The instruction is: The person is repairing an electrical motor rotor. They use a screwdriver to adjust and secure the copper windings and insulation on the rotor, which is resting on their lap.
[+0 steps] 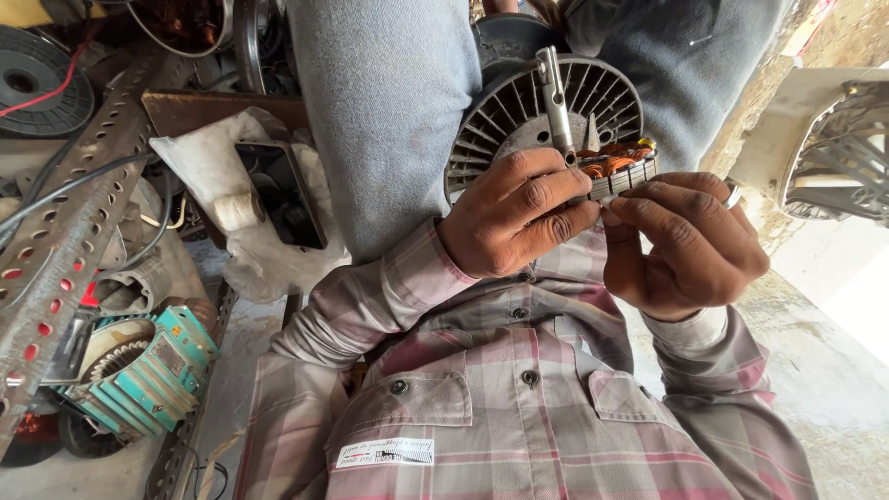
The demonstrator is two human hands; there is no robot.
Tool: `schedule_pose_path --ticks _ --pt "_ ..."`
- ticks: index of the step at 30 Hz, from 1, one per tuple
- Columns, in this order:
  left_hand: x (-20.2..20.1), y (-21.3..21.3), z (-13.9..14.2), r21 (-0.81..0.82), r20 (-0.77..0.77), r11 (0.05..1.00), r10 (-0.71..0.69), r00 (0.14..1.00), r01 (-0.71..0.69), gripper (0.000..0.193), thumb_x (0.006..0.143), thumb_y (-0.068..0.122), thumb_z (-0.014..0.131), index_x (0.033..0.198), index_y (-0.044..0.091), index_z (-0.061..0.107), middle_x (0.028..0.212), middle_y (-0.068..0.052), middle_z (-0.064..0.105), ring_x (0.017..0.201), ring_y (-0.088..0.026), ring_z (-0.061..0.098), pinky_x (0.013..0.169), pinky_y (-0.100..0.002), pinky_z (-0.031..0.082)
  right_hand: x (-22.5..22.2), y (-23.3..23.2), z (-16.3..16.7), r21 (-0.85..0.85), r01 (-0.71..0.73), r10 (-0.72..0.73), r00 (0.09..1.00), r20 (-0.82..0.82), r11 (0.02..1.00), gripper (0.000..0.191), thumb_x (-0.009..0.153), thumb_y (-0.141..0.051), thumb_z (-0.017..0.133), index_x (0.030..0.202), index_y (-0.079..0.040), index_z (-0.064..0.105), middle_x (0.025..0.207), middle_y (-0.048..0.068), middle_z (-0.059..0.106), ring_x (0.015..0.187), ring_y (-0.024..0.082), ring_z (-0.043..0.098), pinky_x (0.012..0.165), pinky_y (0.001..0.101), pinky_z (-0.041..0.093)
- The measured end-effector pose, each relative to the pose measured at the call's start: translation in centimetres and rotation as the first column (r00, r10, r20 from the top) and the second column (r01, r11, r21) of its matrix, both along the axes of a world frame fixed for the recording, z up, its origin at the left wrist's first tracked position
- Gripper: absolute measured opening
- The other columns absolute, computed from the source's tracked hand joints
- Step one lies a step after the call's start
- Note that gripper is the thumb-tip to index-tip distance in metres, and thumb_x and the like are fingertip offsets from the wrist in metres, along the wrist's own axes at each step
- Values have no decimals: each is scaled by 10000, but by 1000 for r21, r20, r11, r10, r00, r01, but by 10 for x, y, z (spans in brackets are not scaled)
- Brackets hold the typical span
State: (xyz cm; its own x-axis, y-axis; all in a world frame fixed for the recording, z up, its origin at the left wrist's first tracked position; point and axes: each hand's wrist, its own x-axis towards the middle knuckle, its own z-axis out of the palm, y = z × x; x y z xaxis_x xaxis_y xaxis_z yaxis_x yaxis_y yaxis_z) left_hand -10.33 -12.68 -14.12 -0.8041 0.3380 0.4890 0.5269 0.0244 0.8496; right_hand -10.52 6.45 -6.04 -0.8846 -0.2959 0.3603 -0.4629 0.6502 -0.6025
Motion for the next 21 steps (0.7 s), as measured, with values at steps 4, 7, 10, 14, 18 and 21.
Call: schedule_pose_path --ticks 4,7,10,14,18,21 --pt "0 1 -1 16 -24 1000 -2 1000 3 246 1005 88 818 1213 -9 728 1278 -66 576 1216 -253 569 1025 -367 578 0 -2 2 32 -3 4 1000 -9 999 127 813 127 750 909 43 749 825 164 713 753 268 732 610 308 564" --pt "-1 0 -1 19 -17 1000 -8 1000 8 241 1004 92 816 1209 -3 734 1280 -69 572 1217 -254 568 1029 -370 581 -2 -3 6 101 -16 19 999 -31 995 129 787 134 732 875 39 734 792 163 708 723 271 726 622 328 575" --pt "-5 0 0 42 -38 999 -4 999 6 236 975 92 817 1192 29 747 1264 -83 569 1193 -258 574 1010 -371 581 -4 -5 14 160 -36 41 999 -26 987 120 815 130 740 888 35 730 807 154 712 739 270 728 637 327 580" --pt "-6 -1 11 138 96 989 30 995 -43 287 920 75 816 1170 82 676 1205 -107 616 1095 -234 647 902 -329 588 -2 -8 21 209 -59 66 997 -27 976 110 834 123 741 903 40 723 818 153 709 748 270 725 648 327 578" --pt "-6 -5 28 264 510 963 -92 856 -54 547 936 62 773 1432 69 542 1204 -61 703 947 -104 749 842 -240 623 3 -9 26 246 -52 52 999 8 968 113 918 101 756 1005 31 737 919 145 727 850 285 740 674 312 564" --pt "-8 -7 35 295 583 955 -162 797 -22 597 906 9 762 1456 46 534 1076 -60 727 869 -70 723 810 -216 630 7 -9 29 247 -57 62 998 -14 967 136 800 117 710 923 58 711 844 169 701 755 306 716 659 356 567"
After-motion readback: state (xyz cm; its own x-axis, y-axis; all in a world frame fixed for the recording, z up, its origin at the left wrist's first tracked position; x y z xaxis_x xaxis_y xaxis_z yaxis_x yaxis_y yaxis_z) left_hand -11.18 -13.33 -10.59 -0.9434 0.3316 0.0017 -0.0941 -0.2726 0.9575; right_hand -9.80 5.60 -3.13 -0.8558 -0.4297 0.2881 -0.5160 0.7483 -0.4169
